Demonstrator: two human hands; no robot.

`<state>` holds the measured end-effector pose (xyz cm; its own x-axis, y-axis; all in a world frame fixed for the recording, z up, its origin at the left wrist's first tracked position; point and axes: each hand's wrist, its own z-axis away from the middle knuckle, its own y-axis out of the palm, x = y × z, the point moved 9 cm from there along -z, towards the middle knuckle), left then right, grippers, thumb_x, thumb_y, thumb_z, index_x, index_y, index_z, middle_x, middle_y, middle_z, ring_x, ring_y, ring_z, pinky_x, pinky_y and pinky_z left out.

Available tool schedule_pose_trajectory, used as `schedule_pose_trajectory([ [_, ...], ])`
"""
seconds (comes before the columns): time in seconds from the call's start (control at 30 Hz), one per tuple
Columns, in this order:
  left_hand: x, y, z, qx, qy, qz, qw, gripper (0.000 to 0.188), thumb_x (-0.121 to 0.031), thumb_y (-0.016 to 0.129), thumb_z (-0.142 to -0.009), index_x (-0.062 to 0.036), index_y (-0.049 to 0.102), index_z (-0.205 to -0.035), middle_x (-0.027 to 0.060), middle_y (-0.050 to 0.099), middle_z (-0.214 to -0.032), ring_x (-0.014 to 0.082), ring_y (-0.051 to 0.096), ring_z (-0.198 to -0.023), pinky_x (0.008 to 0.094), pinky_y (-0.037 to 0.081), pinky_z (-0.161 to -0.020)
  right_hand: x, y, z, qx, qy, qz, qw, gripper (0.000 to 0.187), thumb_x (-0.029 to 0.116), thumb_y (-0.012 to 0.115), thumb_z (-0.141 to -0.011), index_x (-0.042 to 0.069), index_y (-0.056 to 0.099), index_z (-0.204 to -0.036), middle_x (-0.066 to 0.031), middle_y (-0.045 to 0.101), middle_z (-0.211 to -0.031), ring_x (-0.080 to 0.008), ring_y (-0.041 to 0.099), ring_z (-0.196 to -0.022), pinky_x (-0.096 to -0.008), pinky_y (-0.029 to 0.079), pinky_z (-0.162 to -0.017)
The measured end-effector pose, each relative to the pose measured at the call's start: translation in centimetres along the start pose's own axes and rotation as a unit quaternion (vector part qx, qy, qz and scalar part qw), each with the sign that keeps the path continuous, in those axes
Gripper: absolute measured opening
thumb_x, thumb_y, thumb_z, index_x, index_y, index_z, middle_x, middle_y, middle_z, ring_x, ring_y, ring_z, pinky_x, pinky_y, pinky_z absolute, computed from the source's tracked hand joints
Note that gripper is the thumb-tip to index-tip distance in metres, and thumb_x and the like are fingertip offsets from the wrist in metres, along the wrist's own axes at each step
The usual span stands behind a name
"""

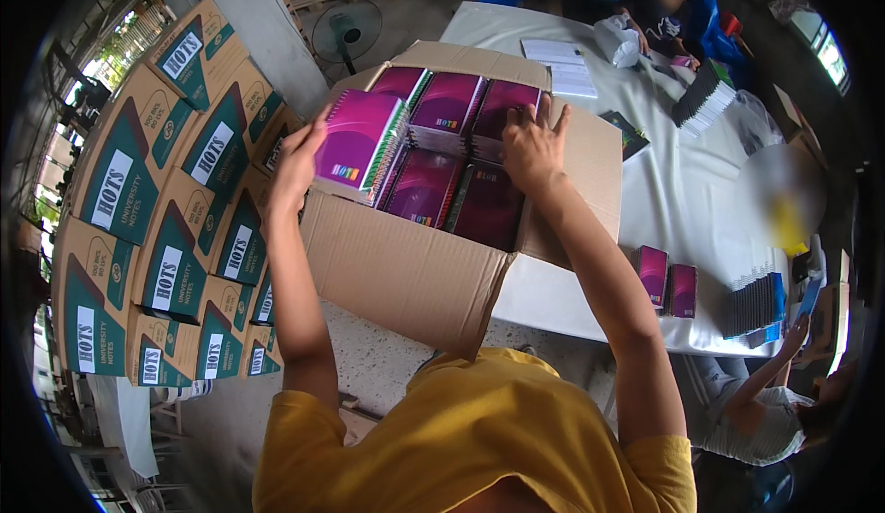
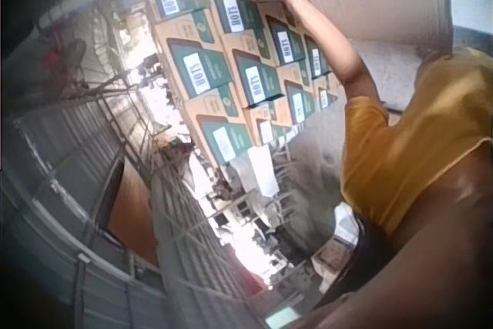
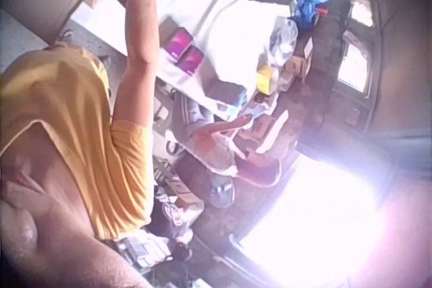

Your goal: The person packs notebooks from a large stack into a cardboard box, seals the box with a tape dispenser, and writes on the side of the box using a marker.

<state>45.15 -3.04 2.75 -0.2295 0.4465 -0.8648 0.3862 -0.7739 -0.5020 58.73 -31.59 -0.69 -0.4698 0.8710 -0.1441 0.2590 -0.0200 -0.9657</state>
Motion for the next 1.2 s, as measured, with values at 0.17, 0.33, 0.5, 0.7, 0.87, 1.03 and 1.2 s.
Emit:
schedule_pose_trajectory([
  [0.17, -4.6, 0.3, 3.4, -0.232, 0.22, -0.379, 0.869, 0.057, -0.038, 0.06, -0.09, -0.0171, 0.046, -0.141, 0.021, 0.039, -0.146, 0.0374, 0.037, -0.135, 0.0437, 0.033, -0.11, -2.7, -4.8, 7.0, -0.183, 0.017, -0.234, 0.955, 0.046, 0.022, 0.069, -0.08, 0.011, 0.061, -0.124, -0.0185, 0.046, -0.142, -0.044, 0.031, -0.137, -0.0685, 0.021, -0.105],
  [0.33, -2.8, 9.9, 1.5, 0.021, 0.222, -0.453, 0.863, 0.098, -0.043, 0.075, -0.075, -0.0272, 0.017, -0.153, 0.0138, 0.014, -0.159, 0.0403, 0.01, -0.145, 0.0594, 0.014, -0.114, -9.2, -5.7, 16.6, -0.284, 0.053, -0.364, 0.885, 0.028, 0.001, 0.069, -0.075, 0.009, 0.071, -0.102, -0.0127, 0.058, -0.129, -0.0392, 0.045, -0.128, -0.0478, 0.04, -0.103],
  [0.5, 0.1, 9.7, -0.6, 0.066, 0.156, -0.436, 0.884, 0.094, -0.036, 0.073, -0.077, -0.0262, 0.018, -0.153, 0.0153, 0.013, -0.159, 0.0377, 0.01, -0.146, 0.0648, 0.011, -0.11, -17.6, 0.5, 24.5, -0.259, 0.199, -0.303, 0.895, 0.026, 0.005, 0.07, -0.077, 0.01, 0.071, -0.102, -0.0115, 0.058, -0.13, -0.0361, 0.049, -0.122, -0.0446, 0.04, -0.102],
  [0.7, -13.9, 21.8, 15.4, 0.428, 0.253, 0.259, 0.828, 0.093, -0.043, 0.079, -0.076, 0.0098, 0.036, -0.14, 0.0199, 0.041, -0.145, 0.0306, 0.045, -0.13, 0.0448, 0.034, -0.107, -34.0, 10.6, 37.6, -0.193, 0.456, -0.24, 0.835, 0.042, 0.014, 0.072, -0.074, 0.013, 0.066, -0.115, -0.0204, 0.051, -0.133, -0.0384, 0.044, -0.124, -0.0464, 0.038, -0.103],
  [0.87, -15.9, 41.2, 28.0, 0.671, 0.168, 0.197, 0.695, 0.075, -0.041, 0.074, -0.082, -0.0041, 0.044, -0.14, 0.0126, 0.053, -0.133, 0.0199, 0.056, -0.113, 0.0343, 0.049, -0.09, -42.5, 20.8, 38.8, 0.068, 0.401, -0.255, 0.877, 0.098, 0.034, 0.082, -0.062, 0.034, 0.033, -0.146, -0.029, 0.01, -0.154, -0.0508, 0.028, -0.135, -0.0532, 0.037, -0.106],
  [1.03, -3.5, 61.5, 21.9, 0.431, -0.109, 0.08, 0.892, 0.077, -0.049, 0.067, -0.085, -0.0076, 0.04, -0.143, 0.0114, 0.05, -0.128, 0.0219, 0.058, -0.1, 0.032, 0.048, -0.088, -43.7, 24.4, 38.5, 0.199, 0.345, -0.189, 0.897, 0.111, 0.051, 0.08, -0.058, 0.047, 0.015, -0.148, -0.031, 0.006, -0.153, -0.0567, 0.035, -0.126, -0.0569, 0.043, -0.098],
  [1.2, -0.2, 70.5, 19.5, 0.328, -0.035, -0.012, 0.944, 0.091, -0.05, 0.066, -0.085, -0.007, 0.021, -0.15, 0.0205, 0.042, -0.14, 0.0375, 0.054, -0.112, 0.0392, 0.04, -0.102, -43.1, 24.3, 38.2, 0.143, 0.353, -0.224, 0.897, 0.106, 0.052, 0.078, -0.06, 0.049, 0.018, -0.147, -0.0281, 0.019, -0.149, -0.054, 0.038, -0.124, -0.0544, 0.047, -0.095],
])
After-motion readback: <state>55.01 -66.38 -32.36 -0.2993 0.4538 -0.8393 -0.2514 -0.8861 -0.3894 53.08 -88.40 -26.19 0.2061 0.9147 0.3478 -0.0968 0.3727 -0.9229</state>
